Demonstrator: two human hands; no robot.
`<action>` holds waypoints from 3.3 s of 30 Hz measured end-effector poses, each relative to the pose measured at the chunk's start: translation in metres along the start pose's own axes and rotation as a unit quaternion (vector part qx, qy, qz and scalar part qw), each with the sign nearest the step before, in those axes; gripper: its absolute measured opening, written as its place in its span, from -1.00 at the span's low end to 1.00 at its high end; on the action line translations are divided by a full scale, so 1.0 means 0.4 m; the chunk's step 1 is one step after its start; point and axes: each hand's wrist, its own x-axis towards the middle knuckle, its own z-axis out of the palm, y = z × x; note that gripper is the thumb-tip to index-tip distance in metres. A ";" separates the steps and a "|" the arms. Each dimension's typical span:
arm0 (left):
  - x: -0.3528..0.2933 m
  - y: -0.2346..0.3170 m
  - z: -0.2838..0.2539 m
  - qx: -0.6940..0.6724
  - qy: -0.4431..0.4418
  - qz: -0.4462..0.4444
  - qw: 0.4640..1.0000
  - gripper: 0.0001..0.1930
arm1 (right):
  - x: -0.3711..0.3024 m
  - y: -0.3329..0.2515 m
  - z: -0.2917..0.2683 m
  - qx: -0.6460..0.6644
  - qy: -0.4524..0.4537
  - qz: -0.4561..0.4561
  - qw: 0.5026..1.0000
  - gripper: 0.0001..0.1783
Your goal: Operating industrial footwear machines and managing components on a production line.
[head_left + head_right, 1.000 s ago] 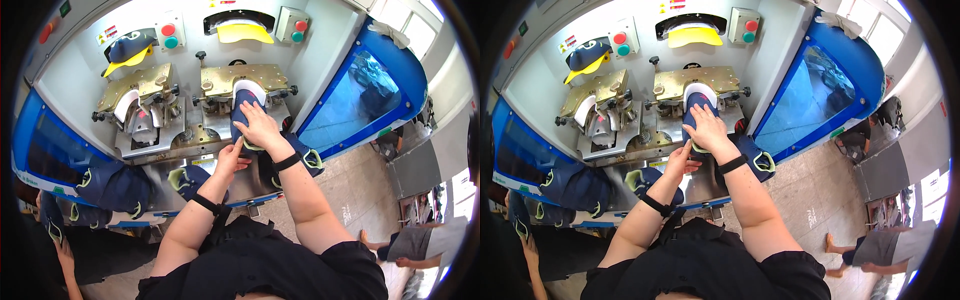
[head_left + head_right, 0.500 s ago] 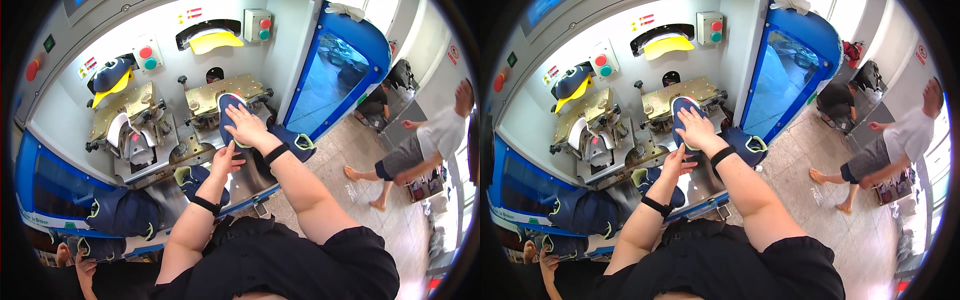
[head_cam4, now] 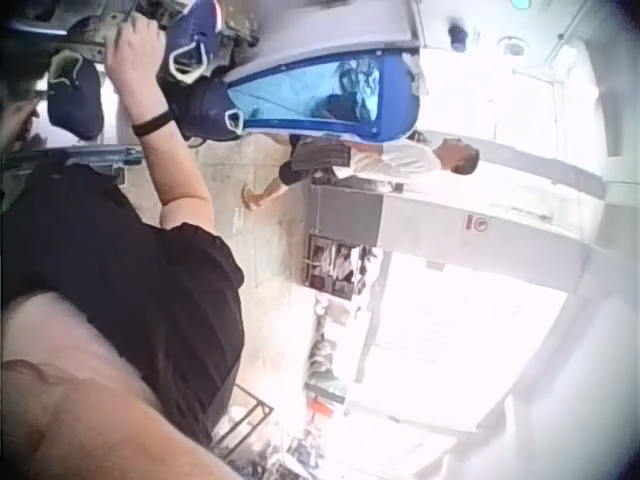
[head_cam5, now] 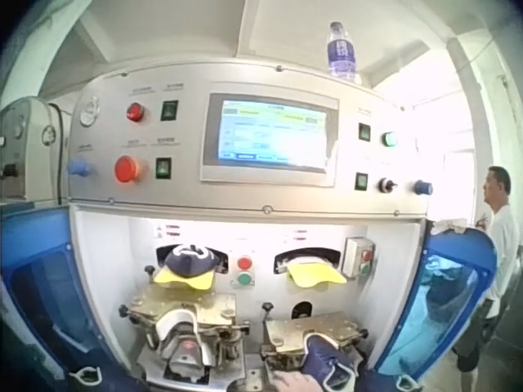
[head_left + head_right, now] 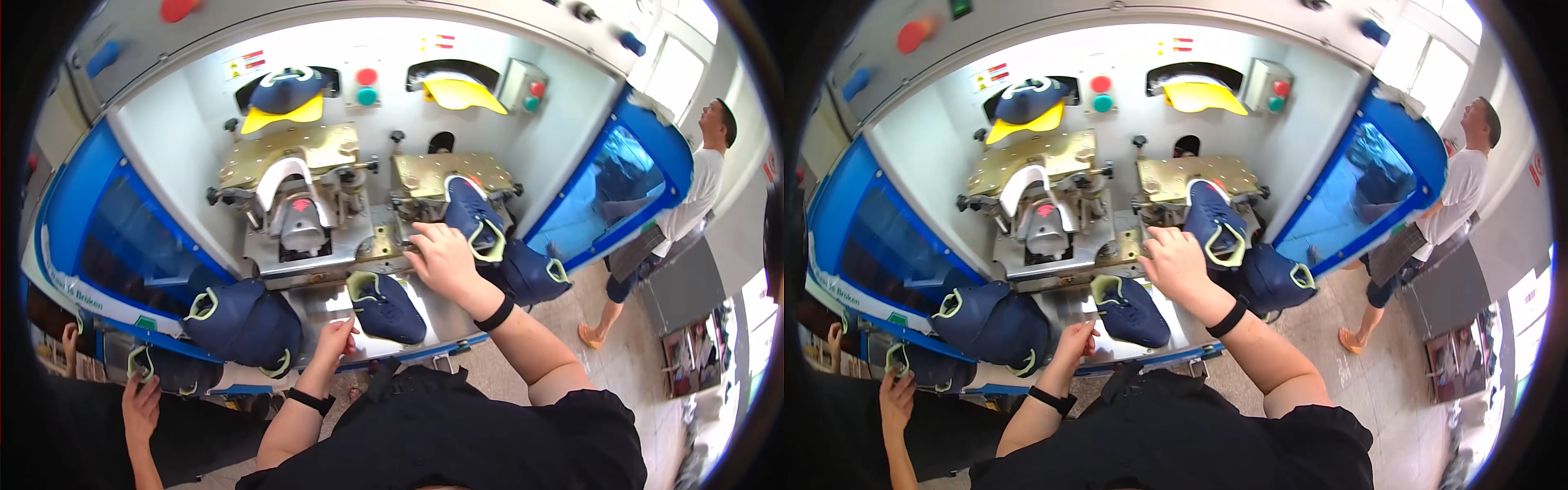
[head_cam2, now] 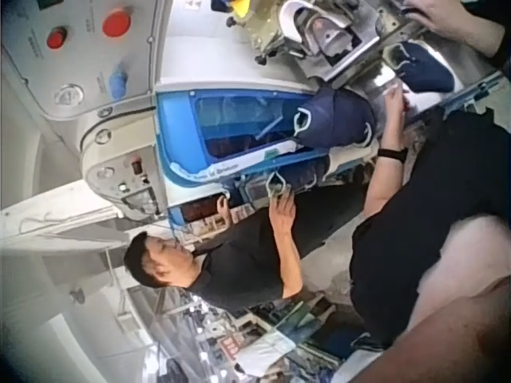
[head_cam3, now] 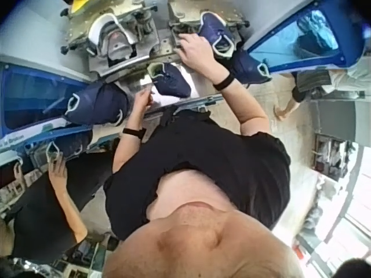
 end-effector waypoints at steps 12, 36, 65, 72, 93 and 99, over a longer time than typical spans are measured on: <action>-0.194 0.188 -0.039 0.022 -0.159 0.071 0.985 -0.72 | 0.722 -0.172 0.010 0.105 0.120 -0.066 0.985 -0.52; -0.130 0.144 -0.125 -0.504 -0.230 0.072 0.829 -0.60 | 0.043 -0.466 0.154 0.159 -0.014 -0.067 0.985 -0.74; -0.065 0.222 -0.142 -0.479 -0.113 0.042 0.870 -0.48 | 0.186 -0.487 0.221 0.132 -0.029 0.049 0.990 -0.39; -0.057 0.224 -0.141 -0.488 -0.116 0.054 0.863 -0.46 | 0.196 -0.490 0.214 0.114 -0.019 0.037 0.993 -0.44; -0.073 0.233 -0.119 -0.495 -0.025 0.062 0.866 -0.42 | 0.236 -0.477 0.203 0.120 -0.114 0.040 0.985 -0.31; -0.054 0.213 -0.108 -0.467 -0.011 0.053 0.883 -0.41 | 0.279 -0.417 0.261 0.105 -0.185 0.041 0.976 -0.14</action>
